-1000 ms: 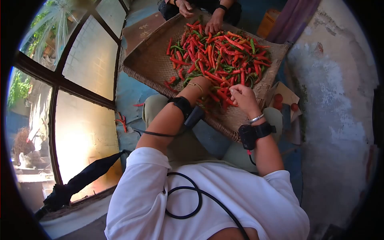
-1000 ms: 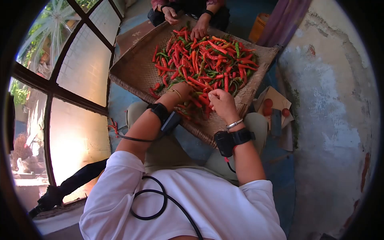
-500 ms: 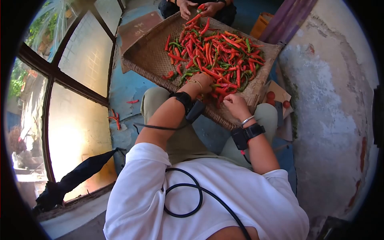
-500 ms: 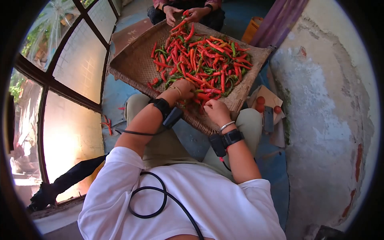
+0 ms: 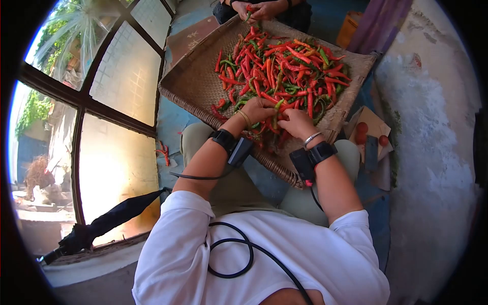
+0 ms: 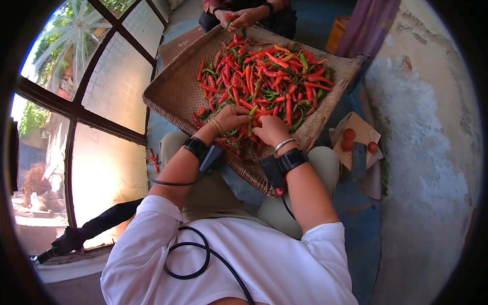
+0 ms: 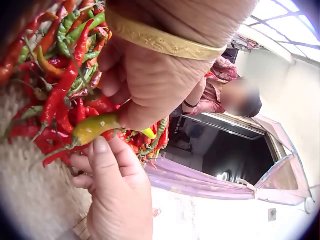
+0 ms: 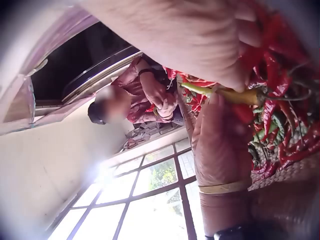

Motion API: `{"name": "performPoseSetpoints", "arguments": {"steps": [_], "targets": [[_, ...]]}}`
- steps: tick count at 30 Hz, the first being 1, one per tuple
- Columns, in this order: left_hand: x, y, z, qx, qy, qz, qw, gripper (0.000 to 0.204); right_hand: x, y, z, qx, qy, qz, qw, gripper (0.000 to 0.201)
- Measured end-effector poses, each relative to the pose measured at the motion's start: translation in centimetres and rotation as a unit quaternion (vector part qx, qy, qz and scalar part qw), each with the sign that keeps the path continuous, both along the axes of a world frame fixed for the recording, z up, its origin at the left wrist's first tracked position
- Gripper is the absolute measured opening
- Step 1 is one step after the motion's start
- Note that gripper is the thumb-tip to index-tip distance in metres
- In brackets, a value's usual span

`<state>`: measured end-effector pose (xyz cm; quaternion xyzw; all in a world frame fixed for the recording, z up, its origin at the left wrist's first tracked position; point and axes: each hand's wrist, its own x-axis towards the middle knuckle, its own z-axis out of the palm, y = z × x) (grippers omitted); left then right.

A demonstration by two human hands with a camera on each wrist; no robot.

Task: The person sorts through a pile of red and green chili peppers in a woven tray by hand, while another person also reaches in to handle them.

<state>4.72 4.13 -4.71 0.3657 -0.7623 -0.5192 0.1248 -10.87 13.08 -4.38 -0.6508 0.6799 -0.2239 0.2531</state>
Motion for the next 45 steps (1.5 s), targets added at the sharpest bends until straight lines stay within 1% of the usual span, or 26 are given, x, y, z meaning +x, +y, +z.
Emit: {"name": "performPoseSetpoints", "arguments": {"steps": [2, 4, 5, 7, 11, 13, 14, 16, 17, 19, 21, 22, 23, 24, 26, 27, 28, 30, 32, 33, 35, 37, 39, 41, 43, 45], "targets": [[0.0, 0.2, 0.3, 0.016, 0.010, 0.004, 1.000, 0.016, 0.2, -0.3, 0.7, 0.028, 0.020, 0.004, 0.999, 0.023], [-0.2, 0.2, 0.3, 0.072, 0.075, 0.048, 0.993, 0.015, 0.7, -0.5, 0.9, 0.023, 0.030, -0.012, 0.999, 0.023], [-0.3, 0.0, 0.2, 0.073, 0.075, 0.047, 0.993, 0.015, 0.8, -0.5, 1.0, 0.016, 0.045, -0.025, 0.999, 0.022], [-0.3, -0.3, 0.0, 0.135, 0.092, 0.061, 0.985, 0.013, 0.7, 0.0, 2.0, 0.021, 0.042, -0.040, 0.998, 0.023], [-0.3, -0.1, 0.6, 0.127, 0.080, 0.070, 0.986, 0.011, -0.4, 0.2, 2.9, 0.007, 0.029, -0.094, 0.995, 0.023], [-0.1, 0.0, 1.6, 0.174, 0.055, 0.065, 0.981, 0.012, -0.8, 0.0, 2.6, -0.015, 0.022, -0.098, 0.995, 0.022], [0.0, 0.2, 1.7, 0.171, 0.057, 0.064, 0.981, 0.012, -0.8, 0.0, 2.8, -0.032, -0.063, -0.122, 0.990, 0.021], [-0.3, -0.4, 2.8, 0.085, -0.096, 0.044, 0.991, 0.018, -0.9, -0.5, 2.4, -0.053, -0.226, -0.139, 0.963, 0.019], [-0.5, -1.3, 2.9, 0.077, -0.093, 0.043, 0.992, 0.018, -1.2, -0.6, 1.8, -0.061, -0.225, -0.139, 0.963, 0.019], [-1.0, -3.3, 3.4, 0.068, -0.058, 0.067, 0.994, 0.023, -0.9, -0.6, 2.9, -0.014, -0.368, -0.159, 0.916, 0.016], [-2.1, -6.3, 4.7, 0.075, -0.028, 0.075, 0.994, 0.022, -0.8, -0.7, 3.6, -0.008, -0.376, -0.139, 0.916, 0.012], [-3.0, -7.5, 5.6, 0.124, 0.139, 0.146, 0.972, 0.028, -0.7, -0.7, 3.9, 0.003, -0.409, -0.150, 0.900, 0.011], [-3.7, -8.1, 6.2, 0.169, 0.301, 0.210, 0.915, 0.036, -0.8, -0.7, 4.1, 0.015, -0.441, -0.161, 0.883, 0.011], [-3.9, -8.1, 6.7, 0.168, 0.304, 0.209, 0.914, 0.036, -0.8, -0.7, 4.2, 0.013, -0.439, -0.160, 0.884, 0.011], [-4.3, -7.8, 7.4, 0.077, 0.201, 0.181, 0.960, 0.047, -1.0, -0.7, 4.3, 0.030, -0.477, -0.174, 0.861, 0.009], [-4.4, -7.1, 6.7, 0.075, 0.151, 0.137, 0.976, 0.048, -1.1, -0.9, 4.3, 0.027, -0.476, -0.173, 0.862, 0.009], [-4.0, -6.2, 6.1, 0.089, 0.111, 0.056, 0.988, 0.046, -1.2, -0.9, 4.2, 0.025, -0.495, -0.182, 0.849, 0.010], [-3.3, -3.7, 4.8, 0.115, 0.063, -0.034, 0.991, 0.040, -1.0, -1.0, 4.0, 0.024, -0.514, -0.193, 0.836, 0.010], [-2.5, -1.7, 3.5, 0.150, 0.067, -0.085, 0.983, 0.032, -0.9, -1.0, 3.8, 0.003, -0.530, -0.208, 0.822, 0.009], [-2.3, -1.1, 3.4, 0.151, 0.072, -0.085, 0.982, 0.032, -0.8, -1.1, 3.7, 0.004, -0.526, -0.208, 0.825, 0.009], [-2.4, -0.1, 3.7, 0.148, 0.012, -0.161, 0.976, 0.026, -0.7, -1.2, 3.3, -0.019, -0.544, -0.222, 0.809, 0.009], [-2.7, 0.3, 4.2, 0.136, 0.009, -0.157, 0.978, 0.023, -0.9, -1.2, 3.3, -0.019, -0.538, -0.226, 0.812, 0.011], [-2.9, 0.1, 4.7, 0.121, -0.037, -0.133, 0.983, 0.022, -1.2, -1.3, 3.4, -0.020, -0.531, -0.231, 0.815, 0.012], [-2.5, -1.3, 4.7, 0.127, -0.052, -0.155, 0.978, 0.023, -1.3, -1.2, 3.5, -0.064, -0.571, -0.307, 0.759, 0.018], [-2.1, -2.9, 5.4, 0.135, -0.069, -0.174, 0.973, 0.025, -1.7, -1.2, 3.6, -0.070, -0.576, -0.318, 0.750, 0.022], [-1.9, -4.6, 6.7, 0.122, -0.048, -0.099, 0.986, 0.026, -1.8, -1.2, 3.6, -0.084, -0.574, -0.328, 0.745, 0.022]]}}
